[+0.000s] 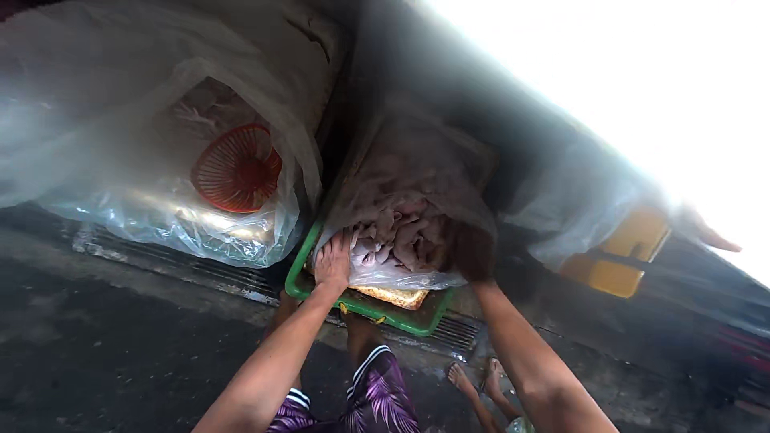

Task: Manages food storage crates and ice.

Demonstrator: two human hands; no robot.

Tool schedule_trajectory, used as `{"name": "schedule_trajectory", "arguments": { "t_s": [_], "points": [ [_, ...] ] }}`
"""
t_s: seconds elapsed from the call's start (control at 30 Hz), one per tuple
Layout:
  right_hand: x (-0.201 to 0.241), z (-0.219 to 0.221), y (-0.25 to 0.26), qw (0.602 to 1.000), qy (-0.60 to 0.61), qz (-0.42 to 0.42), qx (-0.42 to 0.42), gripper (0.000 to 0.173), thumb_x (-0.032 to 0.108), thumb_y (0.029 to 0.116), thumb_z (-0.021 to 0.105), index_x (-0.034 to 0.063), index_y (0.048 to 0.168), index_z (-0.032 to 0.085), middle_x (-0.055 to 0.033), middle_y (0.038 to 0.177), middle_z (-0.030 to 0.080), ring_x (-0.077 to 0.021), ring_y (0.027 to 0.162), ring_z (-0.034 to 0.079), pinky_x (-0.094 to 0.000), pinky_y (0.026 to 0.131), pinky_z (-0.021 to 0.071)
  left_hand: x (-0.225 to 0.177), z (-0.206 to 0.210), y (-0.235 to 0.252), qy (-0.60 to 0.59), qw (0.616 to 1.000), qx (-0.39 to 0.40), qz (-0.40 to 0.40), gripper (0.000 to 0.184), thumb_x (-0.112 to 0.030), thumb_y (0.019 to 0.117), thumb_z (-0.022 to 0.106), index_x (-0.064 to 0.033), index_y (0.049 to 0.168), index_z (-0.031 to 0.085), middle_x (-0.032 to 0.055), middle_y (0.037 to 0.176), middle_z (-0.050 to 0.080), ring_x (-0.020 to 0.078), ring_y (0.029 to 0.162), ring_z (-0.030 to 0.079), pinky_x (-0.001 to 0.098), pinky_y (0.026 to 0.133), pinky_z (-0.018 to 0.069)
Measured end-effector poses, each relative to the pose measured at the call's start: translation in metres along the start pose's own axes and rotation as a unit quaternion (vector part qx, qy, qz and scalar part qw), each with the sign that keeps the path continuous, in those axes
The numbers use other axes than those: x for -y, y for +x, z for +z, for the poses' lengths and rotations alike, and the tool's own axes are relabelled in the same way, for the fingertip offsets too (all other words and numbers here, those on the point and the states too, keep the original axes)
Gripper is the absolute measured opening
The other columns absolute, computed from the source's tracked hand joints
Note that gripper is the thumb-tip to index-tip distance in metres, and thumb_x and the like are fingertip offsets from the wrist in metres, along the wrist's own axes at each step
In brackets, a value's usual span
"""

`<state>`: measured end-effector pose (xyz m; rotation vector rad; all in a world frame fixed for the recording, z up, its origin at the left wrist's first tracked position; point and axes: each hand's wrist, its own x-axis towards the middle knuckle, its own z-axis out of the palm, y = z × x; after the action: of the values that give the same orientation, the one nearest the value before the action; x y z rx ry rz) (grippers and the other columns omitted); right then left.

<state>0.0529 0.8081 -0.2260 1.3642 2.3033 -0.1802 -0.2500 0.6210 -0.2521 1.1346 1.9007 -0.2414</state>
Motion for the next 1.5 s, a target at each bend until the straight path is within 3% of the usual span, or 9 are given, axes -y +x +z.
{"name": "schedule_trajectory", "arguments": {
  "t_s": [0.17, 0.4, 0.5, 0.67, 0.83, 0.93, 1.07, 1.27, 1.5],
  "points": [
    [0.060, -0.041, 0.060, 0.978, 0.182, 0.031, 0.096, 0.056, 0.040, 0.1007, 0.062, 0.0118, 0.149, 0.053, -0.0202, 0.137, 0.063, -0.0415, 0.125, 0.061, -0.0669, 0.102, 0.0471, 0.008, 0.028, -0.018, 0.057, 0.997, -0.040, 0.039, 0.121, -0.027, 0.0697, 0.092, -0.0203, 0.166, 0.019, 0.0184, 0.170, 0.016, 0.0394, 0.155, 0.023, 0.0585, 0.122, 0.0245],
    [0.110, -0.092, 0.137, 0.913, 0.374, 0.004, -0.163, 0.060, 0.026, 0.1030, 0.056, 0.0029, 0.156, 0.040, -0.0206, 0.157, 0.045, -0.0315, 0.146, 0.043, -0.0453, 0.121, 0.0376, 0.015, 0.031, -0.014, 0.093, 0.993, -0.026, 0.065, 0.108, -0.025, 0.0784, 0.087, -0.0204, 0.165, 0.022, 0.0178, 0.172, 0.009, 0.0342, 0.158, 0.015, 0.0610, 0.125, 0.0133],
    [0.146, -0.115, 0.066, 0.941, 0.329, 0.067, 0.049, 0.071, 0.025, 0.1057, 0.058, 0.0095, 0.164, 0.021, -0.0148, 0.165, 0.034, -0.0306, 0.148, 0.040, -0.0509, 0.117, 0.0402, 0.016, 0.030, -0.014, 0.061, 0.997, -0.017, 0.045, 0.111, -0.025, 0.0726, 0.090, -0.0175, 0.163, 0.027, 0.0180, 0.172, 0.009, 0.0355, 0.158, 0.014, 0.0610, 0.125, 0.0143],
    [0.124, 0.017, -0.015, 0.975, 0.168, 0.096, 0.113, 0.072, 0.046, 0.1020, 0.051, 0.0089, 0.161, 0.033, -0.0166, 0.168, 0.030, -0.0357, 0.155, 0.027, -0.0604, 0.124, 0.0245, 0.026, 0.022, -0.028, -0.016, 0.996, -0.019, 0.087, 0.097, -0.023, 0.0825, 0.082, -0.0179, 0.163, 0.028, 0.0151, 0.172, 0.010, 0.0343, 0.157, 0.018, 0.0540, 0.126, 0.0213],
    [0.113, 0.021, -0.085, 0.985, 0.105, 0.056, 0.125, 0.059, 0.024, 0.0915, 0.069, 0.0104, 0.148, 0.055, -0.0198, 0.150, 0.054, -0.0396, 0.141, 0.049, -0.0571, 0.116, 0.0416, 0.059, 0.031, -0.051, -0.132, 0.969, -0.118, 0.170, 0.060, -0.028, 0.0993, 0.063, -0.0161, 0.155, 0.045, 0.0090, 0.165, 0.036, 0.0288, 0.147, 0.043, 0.0459, 0.119, 0.0397],
    [0.135, 0.014, -0.095, 0.955, 0.082, 0.041, 0.283, 0.045, 0.022, 0.1003, 0.054, 0.0126, 0.144, 0.060, -0.0143, 0.149, 0.056, -0.0342, 0.143, 0.047, -0.0609, 0.123, 0.0266, 0.080, 0.049, -0.063, -0.188, 0.921, -0.277, 0.200, 0.048, -0.033, 0.1011, 0.061, -0.0096, 0.143, 0.058, 0.0151, 0.153, 0.052, 0.0313, 0.139, 0.052, 0.0480, 0.115, 0.0437],
    [0.204, -0.013, -0.060, 0.975, 0.124, 0.066, 0.174, 0.039, 0.032, 0.1040, 0.051, 0.0132, 0.133, 0.068, -0.0159, 0.136, 0.065, -0.0373, 0.130, 0.058, -0.0634, 0.114, 0.0375, 0.125, 0.022, -0.071, -0.269, 0.821, -0.503, 0.007, 0.059, -0.033, 0.0972, 0.067, 0.0036, 0.141, 0.050, 0.0309, 0.151, 0.044, 0.0428, 0.142, 0.042, 0.0536, 0.118, 0.0372],
    [0.345, -0.100, 0.013, 0.920, 0.334, -0.188, 0.082, 0.024, 0.021, 0.1017, 0.060, 0.0061, 0.116, 0.072, -0.0098, 0.100, 0.075, -0.0215, 0.088, 0.074, -0.0428, 0.083, 0.0623, 0.272, -0.091, -0.016, -0.419, 0.617, -0.485, -0.457, 0.095, -0.062, 0.0986, 0.052, 0.0075, 0.157, 0.024, 0.0343, 0.157, 0.030, 0.0427, 0.147, 0.034, 0.0466, 0.121, 0.0330],
    [0.494, -0.128, 0.121, 0.925, 0.332, -0.154, 0.103, 0.065, 0.035, 0.1035, 0.057, 0.0118, 0.160, 0.035, -0.0161, 0.157, 0.046, -0.0316, 0.145, 0.046, -0.0542, 0.118, 0.0398, 0.397, -0.188, 0.043, -0.438, 0.625, -0.415, -0.496, 0.094, -0.063, 0.0932, 0.060, -0.0007, 0.157, 0.031, 0.0211, 0.152, 0.049, 0.0283, 0.141, 0.050, 0.0421, 0.116, 0.0410]
  ]
}}
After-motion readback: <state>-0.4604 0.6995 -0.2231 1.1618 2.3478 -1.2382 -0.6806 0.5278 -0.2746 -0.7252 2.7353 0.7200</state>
